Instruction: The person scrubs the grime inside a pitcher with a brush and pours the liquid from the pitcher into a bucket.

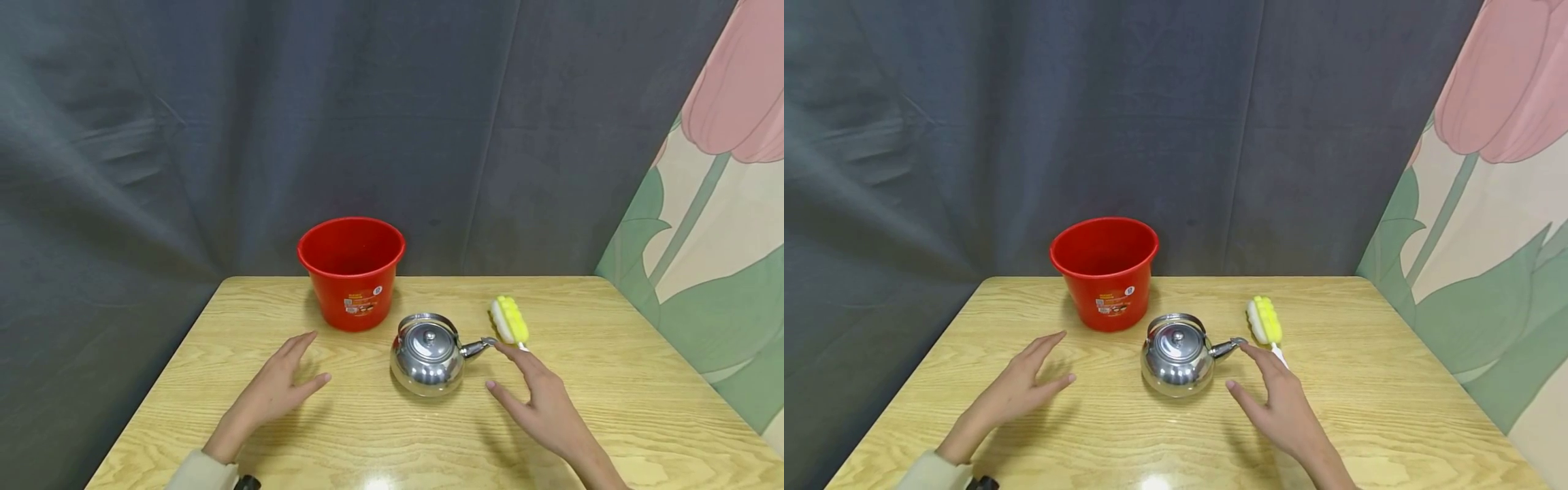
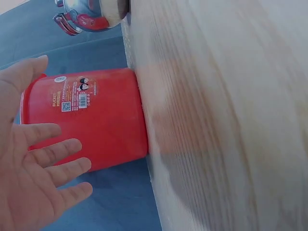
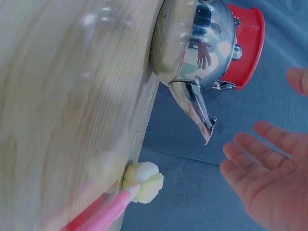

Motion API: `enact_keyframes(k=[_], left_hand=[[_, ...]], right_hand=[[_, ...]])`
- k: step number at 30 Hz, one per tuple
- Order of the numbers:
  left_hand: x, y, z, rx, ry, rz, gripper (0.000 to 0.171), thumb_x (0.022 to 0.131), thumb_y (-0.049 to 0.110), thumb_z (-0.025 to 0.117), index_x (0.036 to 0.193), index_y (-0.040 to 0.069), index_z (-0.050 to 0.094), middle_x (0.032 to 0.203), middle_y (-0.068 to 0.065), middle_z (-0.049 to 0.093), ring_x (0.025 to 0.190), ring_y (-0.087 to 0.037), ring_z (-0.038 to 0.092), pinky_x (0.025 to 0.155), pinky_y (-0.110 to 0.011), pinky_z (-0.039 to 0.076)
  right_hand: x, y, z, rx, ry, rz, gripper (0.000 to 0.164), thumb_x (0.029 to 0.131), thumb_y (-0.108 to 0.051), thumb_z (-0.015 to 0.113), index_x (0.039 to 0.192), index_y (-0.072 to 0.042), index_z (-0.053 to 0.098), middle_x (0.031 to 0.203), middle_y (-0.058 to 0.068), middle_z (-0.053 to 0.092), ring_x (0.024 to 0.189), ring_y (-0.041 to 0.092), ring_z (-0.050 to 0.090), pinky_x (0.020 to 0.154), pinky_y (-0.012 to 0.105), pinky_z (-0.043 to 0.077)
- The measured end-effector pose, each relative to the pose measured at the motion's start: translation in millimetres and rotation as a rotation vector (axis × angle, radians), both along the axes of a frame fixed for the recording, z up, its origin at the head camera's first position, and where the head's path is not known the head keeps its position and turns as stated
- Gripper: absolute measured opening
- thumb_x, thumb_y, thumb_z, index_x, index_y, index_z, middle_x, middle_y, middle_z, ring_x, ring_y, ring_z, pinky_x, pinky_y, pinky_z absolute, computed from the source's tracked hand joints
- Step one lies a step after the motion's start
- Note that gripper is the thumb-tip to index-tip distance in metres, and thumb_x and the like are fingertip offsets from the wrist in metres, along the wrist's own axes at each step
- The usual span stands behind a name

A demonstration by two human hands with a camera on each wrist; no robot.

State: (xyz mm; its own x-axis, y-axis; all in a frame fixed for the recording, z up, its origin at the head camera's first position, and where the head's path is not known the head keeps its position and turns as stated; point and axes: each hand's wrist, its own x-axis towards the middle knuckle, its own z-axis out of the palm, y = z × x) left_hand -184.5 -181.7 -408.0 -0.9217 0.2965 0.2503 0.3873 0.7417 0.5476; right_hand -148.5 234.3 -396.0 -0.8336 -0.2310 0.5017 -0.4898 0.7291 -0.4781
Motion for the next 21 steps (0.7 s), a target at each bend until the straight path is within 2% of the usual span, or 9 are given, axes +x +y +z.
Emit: enact_keyframes(k=[6, 10, 14, 21], left_hand=[[-2.0, 3.3, 0.8, 0.019, 0.03, 0.008, 0.073, 0.089, 0.042, 0.068, 0.146, 0.006, 0.04, 0.144, -0.013, 0.043, 0.129, -0.036, 0.042, 0.099, -0.055, 0.039], [-3.9, 5.4, -0.1, 0.02, 0.073, 0.007, 0.071, 0.089, 0.042, 0.068, 0.144, 0.004, 0.043, 0.141, -0.013, 0.047, 0.127, -0.034, 0.045, 0.099, -0.053, 0.04], [-5.9, 8.8, -1.8, 0.038, 0.103, 0.0, 0.069, 0.088, 0.04, 0.069, 0.141, 0.002, 0.046, 0.137, -0.012, 0.049, 0.124, -0.033, 0.047, 0.097, -0.052, 0.041], [-9.1, 15.9, 0.9, 0.067, 0.162, -0.02, 0.059, 0.088, 0.033, 0.071, 0.137, 0.006, 0.053, 0.13, -0.007, 0.054, 0.118, -0.028, 0.052, 0.093, -0.048, 0.046]], right_hand=[[-3.7, -2.3, 1.5, -0.024, 0.055, -0.02, 0.048, 0.088, -0.021, 0.072, 0.132, -0.008, 0.057, 0.125, 0.009, 0.061, 0.109, 0.033, 0.059, 0.083, 0.055, 0.048], [-5.9, -4.2, 2.3, -0.033, 0.071, -0.032, 0.047, 0.086, -0.02, 0.073, 0.129, -0.008, 0.06, 0.122, 0.005, 0.063, 0.104, 0.025, 0.061, 0.079, 0.049, 0.052], [-5.9, -7.0, 2.4, -0.071, 0.058, -0.036, 0.044, 0.085, -0.018, 0.074, 0.126, -0.006, 0.062, 0.121, 0.004, 0.064, 0.103, 0.023, 0.062, 0.079, 0.044, 0.053], [-6.4, -14.3, 3.8, -0.16, 0.027, -0.037, 0.036, 0.086, -0.015, 0.074, 0.118, -0.003, 0.063, 0.117, 0.007, 0.066, 0.101, 0.025, 0.064, 0.079, 0.039, 0.054]])
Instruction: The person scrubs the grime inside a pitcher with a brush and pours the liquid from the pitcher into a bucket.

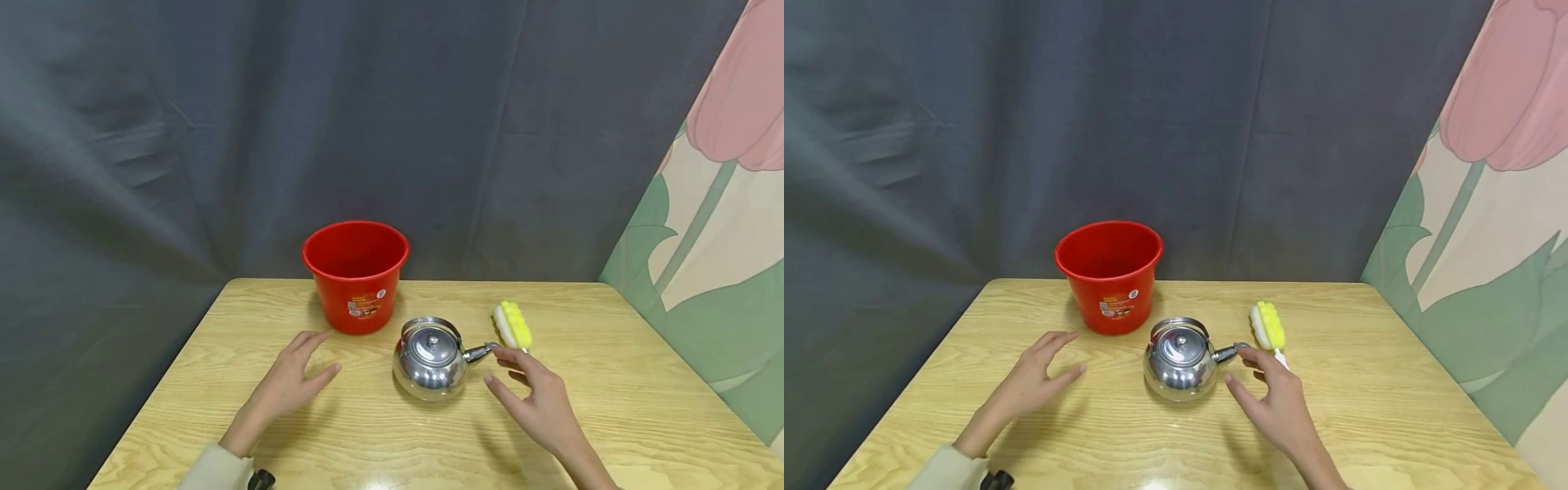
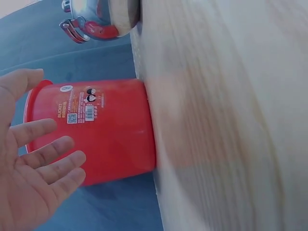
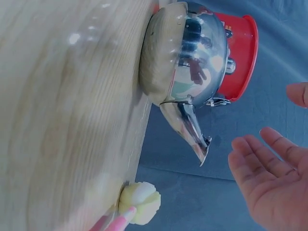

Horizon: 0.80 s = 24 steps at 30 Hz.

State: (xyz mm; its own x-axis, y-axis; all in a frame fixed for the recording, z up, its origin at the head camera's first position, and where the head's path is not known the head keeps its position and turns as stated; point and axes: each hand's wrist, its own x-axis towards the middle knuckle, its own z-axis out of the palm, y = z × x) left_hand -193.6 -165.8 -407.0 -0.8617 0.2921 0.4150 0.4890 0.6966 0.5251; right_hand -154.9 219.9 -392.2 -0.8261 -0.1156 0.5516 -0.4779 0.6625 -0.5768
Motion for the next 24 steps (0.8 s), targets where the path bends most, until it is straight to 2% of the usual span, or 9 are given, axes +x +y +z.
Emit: enact_keyframes(k=[4, 8, 15, 24], left_hand=[[-2.6, 2.9, 3.6, 0.019, 0.047, -0.013, 0.053, 0.088, 0.028, 0.072, 0.133, 0.005, 0.056, 0.124, -0.009, 0.056, 0.115, -0.027, 0.055, 0.091, -0.047, 0.047], [-4.5, 5.6, 6.0, 0.031, 0.059, -0.021, 0.053, 0.087, 0.026, 0.072, 0.133, 0.004, 0.056, 0.123, -0.011, 0.057, 0.113, -0.028, 0.055, 0.09, -0.047, 0.048], [-9.2, 12.1, 5.1, 0.066, 0.015, -0.004, 0.056, 0.087, 0.028, 0.073, 0.135, 0.005, 0.055, 0.126, -0.008, 0.057, 0.115, -0.027, 0.055, 0.092, -0.048, 0.047], [-18.2, 22.7, 2.1, 0.142, -0.013, -0.046, 0.051, 0.087, 0.023, 0.073, 0.132, 0.004, 0.057, 0.123, -0.01, 0.059, 0.112, -0.031, 0.056, 0.087, -0.045, 0.05]], right_hand=[[-1.7, -2.7, 0.9, -0.04, -0.003, 0.012, 0.032, 0.086, -0.012, 0.074, 0.114, -0.002, 0.064, 0.115, 0.008, 0.067, 0.1, 0.025, 0.065, 0.079, 0.038, 0.054], [-3.0, -4.6, 2.3, -0.061, -0.01, 0.016, 0.03, 0.086, -0.01, 0.074, 0.113, -0.002, 0.065, 0.113, 0.008, 0.067, 0.099, 0.023, 0.065, 0.079, 0.036, 0.054], [-4.9, -8.0, 4.2, -0.088, -0.016, 0.022, 0.029, 0.086, -0.008, 0.074, 0.112, -0.003, 0.065, 0.111, 0.006, 0.067, 0.098, 0.021, 0.064, 0.079, 0.03, 0.054], [-9.9, -9.7, 6.0, -0.125, 0.013, 0.056, 0.028, 0.084, -0.005, 0.075, 0.11, -0.002, 0.065, 0.109, 0.007, 0.068, 0.097, 0.022, 0.065, 0.079, 0.024, 0.053]])
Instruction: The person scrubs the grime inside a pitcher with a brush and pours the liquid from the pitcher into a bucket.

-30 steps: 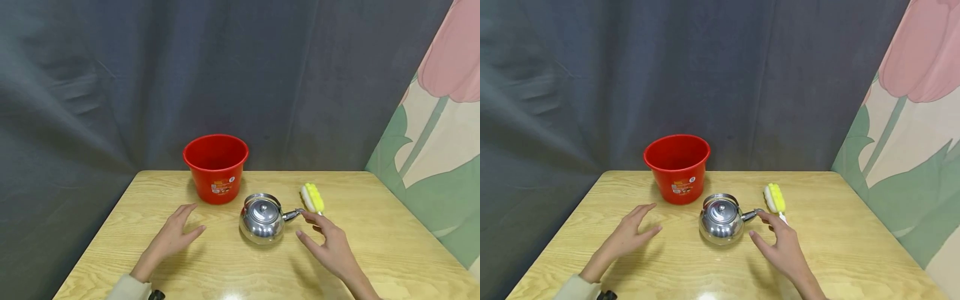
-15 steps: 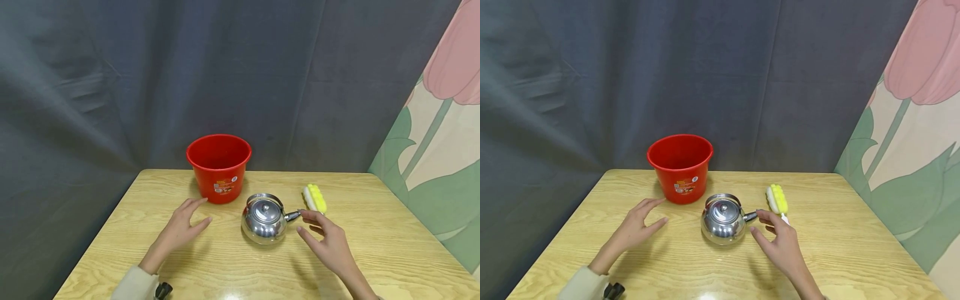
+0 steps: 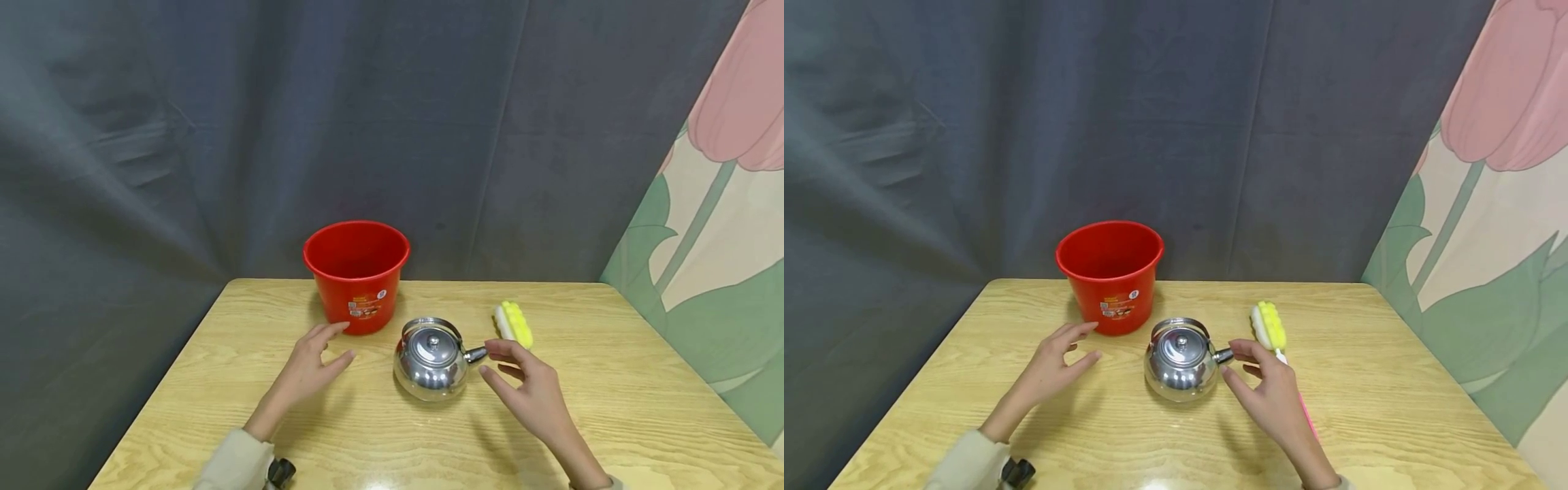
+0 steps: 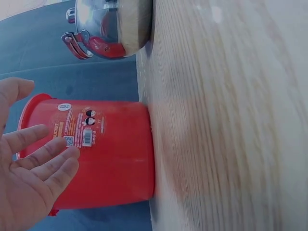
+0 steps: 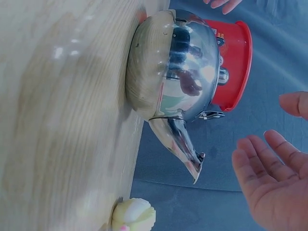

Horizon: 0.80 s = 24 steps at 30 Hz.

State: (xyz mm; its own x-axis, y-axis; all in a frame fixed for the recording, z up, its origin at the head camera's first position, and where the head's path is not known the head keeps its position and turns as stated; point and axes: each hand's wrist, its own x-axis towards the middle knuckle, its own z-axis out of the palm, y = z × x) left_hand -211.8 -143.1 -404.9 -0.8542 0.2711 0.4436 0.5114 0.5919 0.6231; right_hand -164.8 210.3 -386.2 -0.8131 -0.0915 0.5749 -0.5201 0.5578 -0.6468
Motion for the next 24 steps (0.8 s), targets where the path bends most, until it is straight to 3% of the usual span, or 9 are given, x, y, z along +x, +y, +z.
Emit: enact_keyframes(k=[7, 13, 24], left_hand=[[-5.0, 7.7, 0.8, 0.034, -0.062, -0.006, 0.05, 0.088, 0.022, 0.072, 0.133, 0.007, 0.057, 0.125, -0.006, 0.058, 0.114, -0.025, 0.054, 0.09, -0.045, 0.049], [-8.7, 12.2, 0.6, 0.04, -0.062, -0.012, 0.048, 0.088, 0.017, 0.072, 0.132, 0.008, 0.058, 0.125, -0.007, 0.059, 0.113, -0.023, 0.055, 0.09, -0.043, 0.049], [-18.7, 18.7, -2.0, 0.079, -0.065, -0.039, 0.048, 0.087, 0.015, 0.071, 0.132, 0.005, 0.058, 0.122, -0.005, 0.06, 0.11, -0.027, 0.057, 0.088, -0.045, 0.05]], right_hand=[[-8.3, -2.5, 2.6, 0.005, 0.028, 0.017, 0.028, 0.082, -0.002, 0.075, 0.108, -0.007, 0.066, 0.107, 0.0, 0.068, 0.096, 0.021, 0.065, 0.078, 0.025, 0.053], [-15.7, -6.6, 2.9, -0.021, 0.024, 0.041, 0.028, 0.08, 0.002, 0.076, 0.105, -0.005, 0.067, 0.104, 0.001, 0.068, 0.092, 0.025, 0.066, 0.075, 0.028, 0.055], [-26.0, -10.0, 2.2, -0.031, 0.027, 0.054, 0.029, 0.078, 0.006, 0.076, 0.103, -0.005, 0.067, 0.101, 0.0, 0.068, 0.088, 0.011, 0.065, 0.072, 0.03, 0.056]])
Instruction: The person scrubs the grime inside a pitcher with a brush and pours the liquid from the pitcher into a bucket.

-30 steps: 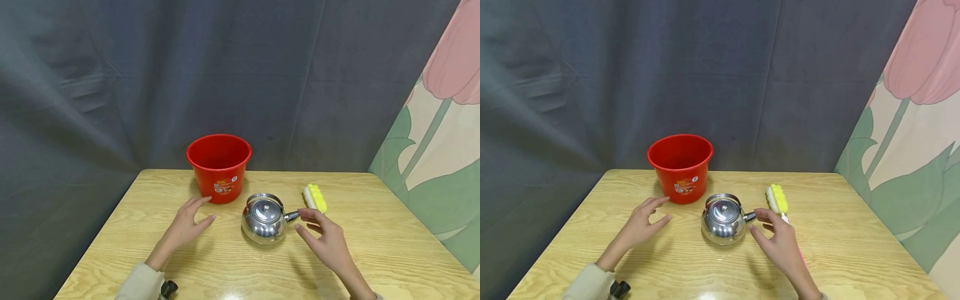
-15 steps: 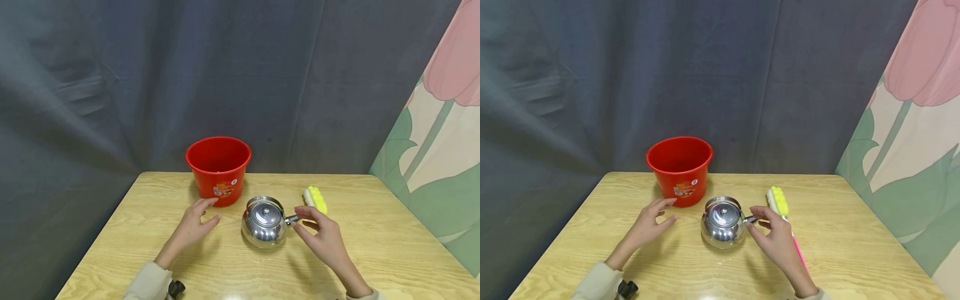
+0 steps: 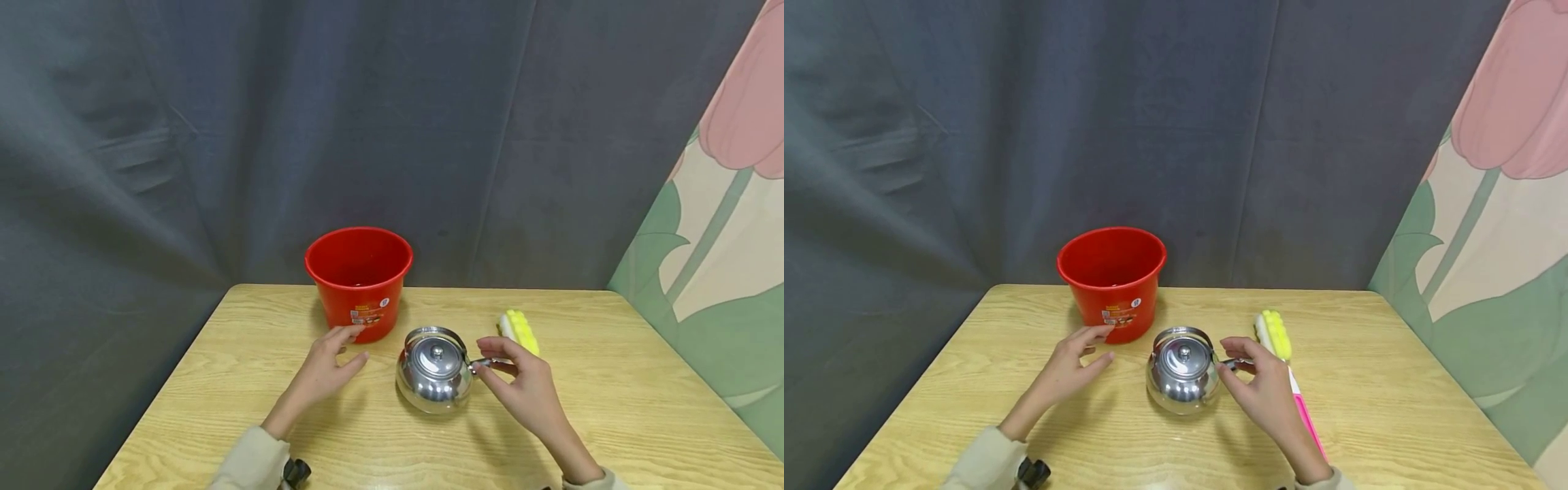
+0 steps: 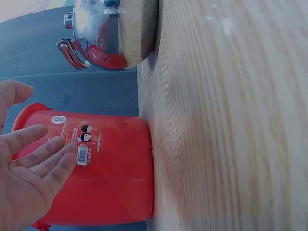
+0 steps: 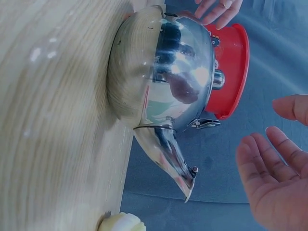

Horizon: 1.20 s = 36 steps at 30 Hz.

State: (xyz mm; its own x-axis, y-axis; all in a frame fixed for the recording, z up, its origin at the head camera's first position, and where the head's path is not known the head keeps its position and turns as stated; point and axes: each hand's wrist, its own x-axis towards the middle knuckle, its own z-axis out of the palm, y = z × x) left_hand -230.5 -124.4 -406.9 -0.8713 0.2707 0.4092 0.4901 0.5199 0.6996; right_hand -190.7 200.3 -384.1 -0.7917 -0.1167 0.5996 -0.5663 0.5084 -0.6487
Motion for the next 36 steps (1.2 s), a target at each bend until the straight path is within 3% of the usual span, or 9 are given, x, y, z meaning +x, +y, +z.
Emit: enact_keyframes(k=[7, 16, 21, 28, 36], left_hand=[[-1.3, 7.8, 0.1, 0.064, -0.003, -0.025, 0.044, 0.089, 0.014, 0.07, 0.131, 0.008, 0.059, 0.123, -0.01, 0.059, 0.11, -0.032, 0.057, 0.087, -0.047, 0.05], [-2.2, 19.4, 2.4, 0.137, -0.037, -0.041, 0.036, 0.09, 0.012, 0.069, 0.125, 0.007, 0.062, 0.125, -0.01, 0.061, 0.112, -0.03, 0.059, 0.091, -0.046, 0.048], [-4.0, 24.0, 1.1, 0.152, -0.05, -0.062, 0.035, 0.091, 0.014, 0.067, 0.125, 0.006, 0.061, 0.126, -0.01, 0.061, 0.114, -0.033, 0.057, 0.093, -0.046, 0.047], [-7.4, 30.8, -3.0, 0.141, -0.055, -0.077, 0.035, 0.093, 0.018, 0.066, 0.125, 0.005, 0.061, 0.126, -0.012, 0.061, 0.116, -0.033, 0.057, 0.095, -0.044, 0.046], [-7.8, 36.3, -6.2, 0.13, -0.072, -0.068, 0.036, 0.094, 0.022, 0.065, 0.126, 0.006, 0.061, 0.127, -0.01, 0.061, 0.117, -0.029, 0.057, 0.096, -0.041, 0.045]], right_hand=[[-2.6, -3.8, 0.7, -0.006, -0.004, 0.014, 0.028, 0.079, 0.005, 0.076, 0.103, -0.006, 0.067, 0.099, -0.002, 0.069, 0.086, 0.012, 0.066, 0.071, 0.029, 0.055], [-4.8, -8.2, 1.3, -0.03, -0.023, 0.04, 0.027, 0.079, 0.006, 0.075, 0.103, -0.005, 0.068, 0.1, 0.003, 0.069, 0.088, 0.023, 0.067, 0.072, 0.032, 0.056], [-6.5, -13.0, 1.6, -0.047, -0.028, 0.047, 0.024, 0.08, 0.004, 0.074, 0.103, -0.004, 0.068, 0.1, 0.01, 0.069, 0.088, 0.025, 0.067, 0.071, 0.03, 0.056], [-7.7, -18.9, 0.4, -0.038, -0.041, 0.049, 0.025, 0.081, 0.001, 0.075, 0.103, -0.008, 0.068, 0.101, 0.008, 0.069, 0.089, 0.02, 0.067, 0.07, 0.03, 0.056], [-8.6, -20.3, 1.8, -0.043, -0.036, 0.048, 0.024, 0.082, 0.0, 0.074, 0.104, -0.004, 0.069, 0.101, 0.01, 0.069, 0.09, 0.022, 0.067, 0.07, 0.029, 0.056]])
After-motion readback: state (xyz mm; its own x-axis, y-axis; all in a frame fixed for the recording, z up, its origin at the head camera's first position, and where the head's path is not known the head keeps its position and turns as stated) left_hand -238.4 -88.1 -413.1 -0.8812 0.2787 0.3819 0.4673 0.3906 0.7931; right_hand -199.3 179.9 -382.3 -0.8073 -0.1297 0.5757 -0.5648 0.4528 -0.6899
